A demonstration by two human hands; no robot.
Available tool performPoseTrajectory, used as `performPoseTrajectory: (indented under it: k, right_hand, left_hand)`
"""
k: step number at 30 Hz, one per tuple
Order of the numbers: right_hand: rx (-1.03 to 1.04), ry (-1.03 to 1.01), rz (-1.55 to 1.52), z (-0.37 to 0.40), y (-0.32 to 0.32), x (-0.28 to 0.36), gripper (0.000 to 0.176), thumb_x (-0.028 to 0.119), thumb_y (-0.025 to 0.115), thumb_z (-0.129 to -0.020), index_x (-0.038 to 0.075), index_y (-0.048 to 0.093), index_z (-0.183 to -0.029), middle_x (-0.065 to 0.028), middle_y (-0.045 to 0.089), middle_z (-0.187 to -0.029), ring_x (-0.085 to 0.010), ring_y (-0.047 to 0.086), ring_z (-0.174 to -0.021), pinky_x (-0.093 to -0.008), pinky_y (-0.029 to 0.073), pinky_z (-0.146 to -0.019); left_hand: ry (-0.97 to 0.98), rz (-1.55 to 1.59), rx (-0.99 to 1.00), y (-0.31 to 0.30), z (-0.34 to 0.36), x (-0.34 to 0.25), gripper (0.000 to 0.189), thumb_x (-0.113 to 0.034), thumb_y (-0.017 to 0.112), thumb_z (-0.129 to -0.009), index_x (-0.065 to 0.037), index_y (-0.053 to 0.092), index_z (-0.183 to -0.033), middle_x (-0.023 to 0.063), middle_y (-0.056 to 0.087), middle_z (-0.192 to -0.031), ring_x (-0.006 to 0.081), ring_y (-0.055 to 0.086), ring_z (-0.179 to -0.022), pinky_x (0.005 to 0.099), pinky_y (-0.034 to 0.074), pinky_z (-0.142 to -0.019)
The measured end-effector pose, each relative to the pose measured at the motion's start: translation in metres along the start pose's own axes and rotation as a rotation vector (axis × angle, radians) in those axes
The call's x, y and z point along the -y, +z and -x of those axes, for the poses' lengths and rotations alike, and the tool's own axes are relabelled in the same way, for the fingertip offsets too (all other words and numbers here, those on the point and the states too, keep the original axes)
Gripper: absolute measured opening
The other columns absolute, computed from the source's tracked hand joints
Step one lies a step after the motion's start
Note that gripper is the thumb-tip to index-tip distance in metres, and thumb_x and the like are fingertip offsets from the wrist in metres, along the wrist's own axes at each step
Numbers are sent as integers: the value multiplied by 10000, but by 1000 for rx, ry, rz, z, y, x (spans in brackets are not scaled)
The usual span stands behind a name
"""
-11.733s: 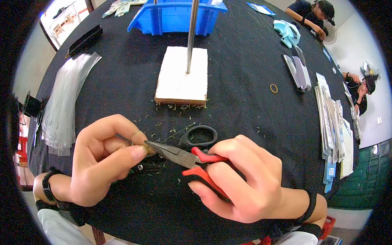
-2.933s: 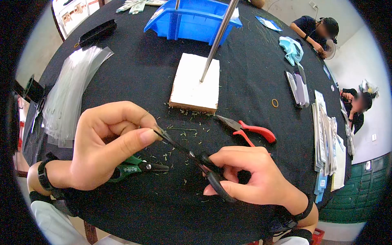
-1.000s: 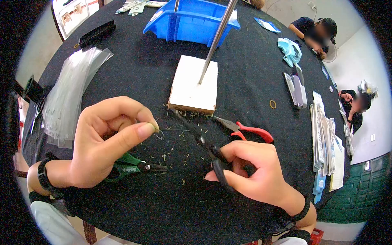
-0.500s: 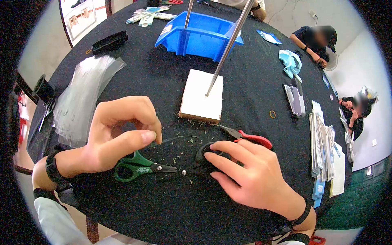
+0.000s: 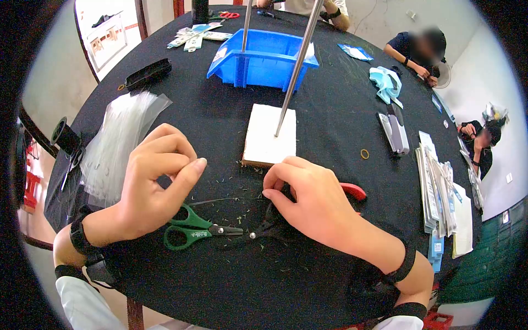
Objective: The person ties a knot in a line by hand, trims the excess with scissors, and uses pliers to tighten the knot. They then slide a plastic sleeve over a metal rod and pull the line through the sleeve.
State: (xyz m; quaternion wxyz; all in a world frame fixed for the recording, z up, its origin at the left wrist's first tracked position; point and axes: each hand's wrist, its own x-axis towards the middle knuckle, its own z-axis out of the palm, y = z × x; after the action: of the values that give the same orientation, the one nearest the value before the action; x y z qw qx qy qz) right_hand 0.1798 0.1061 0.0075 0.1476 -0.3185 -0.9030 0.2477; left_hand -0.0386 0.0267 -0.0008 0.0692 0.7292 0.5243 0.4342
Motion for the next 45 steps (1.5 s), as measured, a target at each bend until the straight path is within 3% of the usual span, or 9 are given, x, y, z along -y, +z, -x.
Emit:
performPoseTrajectory:
  k: [5,8,11,15,18,22,25,28,45]
  right_hand:
    - [24,6,-32,-1,-1,1,104,69,655,-743,21,590,-809,-90,601,-773,-239,575,-635,-336,455,-595]
    - [27,-31,-34,-1,0,-1,101,63,654,-745,21,586,-807,-86,600,-769,-230,570,-622,-326,452,-585]
    - [-15,-48,-95,2,3,1,101,35,655,-742,19,581,-809,-85,592,-759,-211,566,-609,-305,449,-565]
    - [-94,-153,-231,7,4,14,128,-31,655,-722,12,576,-813,-84,578,-745,-185,566,-607,-274,441,-535]
    - [-160,-298,-206,9,8,16,163,-69,657,-697,4,576,-819,-88,575,-745,-182,573,-613,-271,444,-531]
    - [-206,-345,-199,11,14,13,191,-95,649,-676,21,603,-820,-61,611,-793,-114,547,-613,-204,408,-485]
    - [-207,-377,-210,10,14,10,205,-104,653,-666,17,605,-825,-65,615,-805,-126,557,-630,-207,416,-493]
    - [-208,-389,-207,10,13,13,212,-88,668,-658,-1,578,-829,-92,586,-760,-208,591,-644,-285,463,-552]
    - [-281,-431,-184,10,18,10,179,-66,671,-657,12,567,-781,-86,559,-729,-232,579,-634,-305,461,-547]
  left_hand:
    - [-56,-221,20,3,4,6,133,-57,623,-773,-6,545,-678,99,523,-861,212,511,-793,258,461,-563]
    - [-49,-268,-91,8,2,1,86,-62,650,-738,-28,575,-761,116,507,-940,235,513,-842,291,457,-612]
    - [154,-263,-69,6,-2,1,179,-60,688,-686,-38,600,-841,115,533,-904,266,520,-842,332,446,-672]
    - [240,70,89,15,1,-1,275,-65,741,-636,-25,622,-881,115,581,-852,285,543,-799,351,439,-700]
    - [247,160,97,20,6,-5,238,-28,737,-639,-23,629,-851,101,610,-799,254,575,-719,320,452,-625]
    - [256,177,99,21,7,-3,206,-8,734,-629,-30,636,-809,80,618,-738,230,573,-653,310,446,-593]
    - [244,184,109,20,6,-6,188,6,729,-625,-31,637,-785,75,621,-722,219,569,-634,305,440,-583]
    - [230,199,114,20,6,-6,181,21,720,-624,-31,637,-776,75,623,-723,211,567,-631,298,433,-577]
    - [235,230,158,18,5,-4,160,29,682,-643,-20,628,-786,85,624,-729,218,558,-627,297,423,-580]
